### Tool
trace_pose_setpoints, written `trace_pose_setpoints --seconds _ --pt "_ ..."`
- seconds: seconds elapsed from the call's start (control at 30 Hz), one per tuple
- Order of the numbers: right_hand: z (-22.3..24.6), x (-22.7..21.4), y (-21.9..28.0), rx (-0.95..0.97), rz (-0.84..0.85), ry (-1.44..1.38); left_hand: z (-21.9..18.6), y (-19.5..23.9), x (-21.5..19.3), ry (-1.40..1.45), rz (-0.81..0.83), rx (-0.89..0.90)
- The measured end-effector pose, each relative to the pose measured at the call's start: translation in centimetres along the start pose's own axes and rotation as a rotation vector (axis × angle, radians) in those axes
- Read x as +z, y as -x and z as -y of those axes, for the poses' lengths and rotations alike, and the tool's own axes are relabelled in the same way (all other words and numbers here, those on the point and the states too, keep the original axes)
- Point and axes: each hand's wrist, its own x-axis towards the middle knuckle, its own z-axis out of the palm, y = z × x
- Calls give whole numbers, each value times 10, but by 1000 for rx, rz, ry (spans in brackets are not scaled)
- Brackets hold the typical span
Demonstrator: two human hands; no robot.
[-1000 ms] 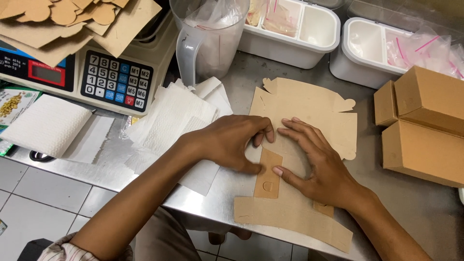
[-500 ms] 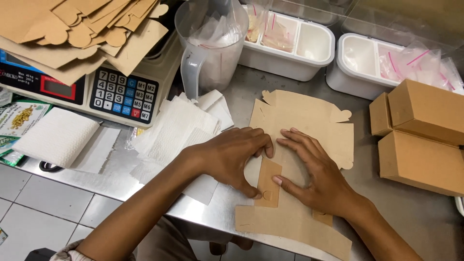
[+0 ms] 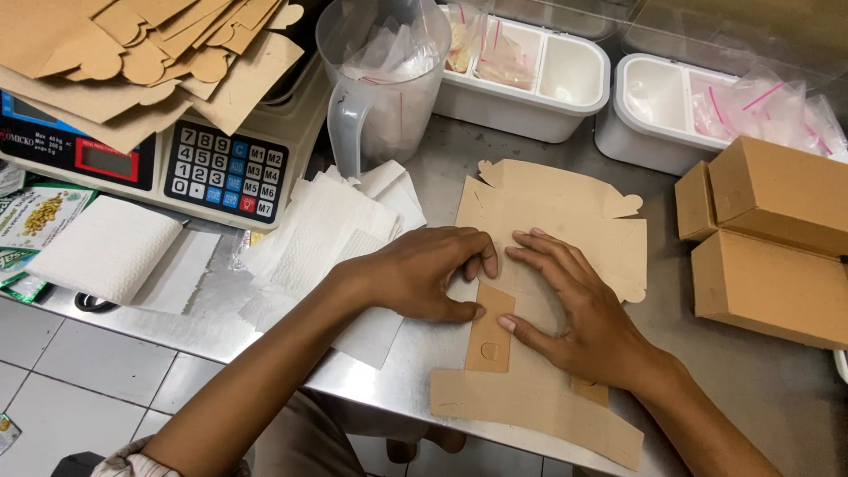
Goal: The person folds flat cardboard pieces into small boxes by hand on a stainless steel countertop. They repeatedly fold the side flaps and tuck the tabs to form the box shape, then place the finished boxes into a stack.
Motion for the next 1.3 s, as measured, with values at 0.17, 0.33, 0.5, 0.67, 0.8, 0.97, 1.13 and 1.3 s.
trace_pose_setpoints --seconds 0.17,0.33,0.5,0.67,0.8,0.97,1.13,1.3 --pt "-1 0 0 -24 -5 -11 2 -2 2 3 -11 -20" --pt "0 -1 1 6 6 -12 4 -3 5 13 -61 -12" --pt "-1 -1 0 8 7 2 3 -6 5 -4 -80 -27" --pt "0 -1 1 49 25 -14 -3 -3 1 0 -80 -36" --pt "0 -2 -1 27 18 0 -13 3 -10 -54 54 -35" --pt "0 -2 0 58 33 -16 -15 4 -10 -83 84 8" --pt "1 -2 1 55 30 -24 -16 5 -6 -83 51 -8" --pt "1 -3 -1 53 33 -21 -10 3 -4 -18 57 -77"
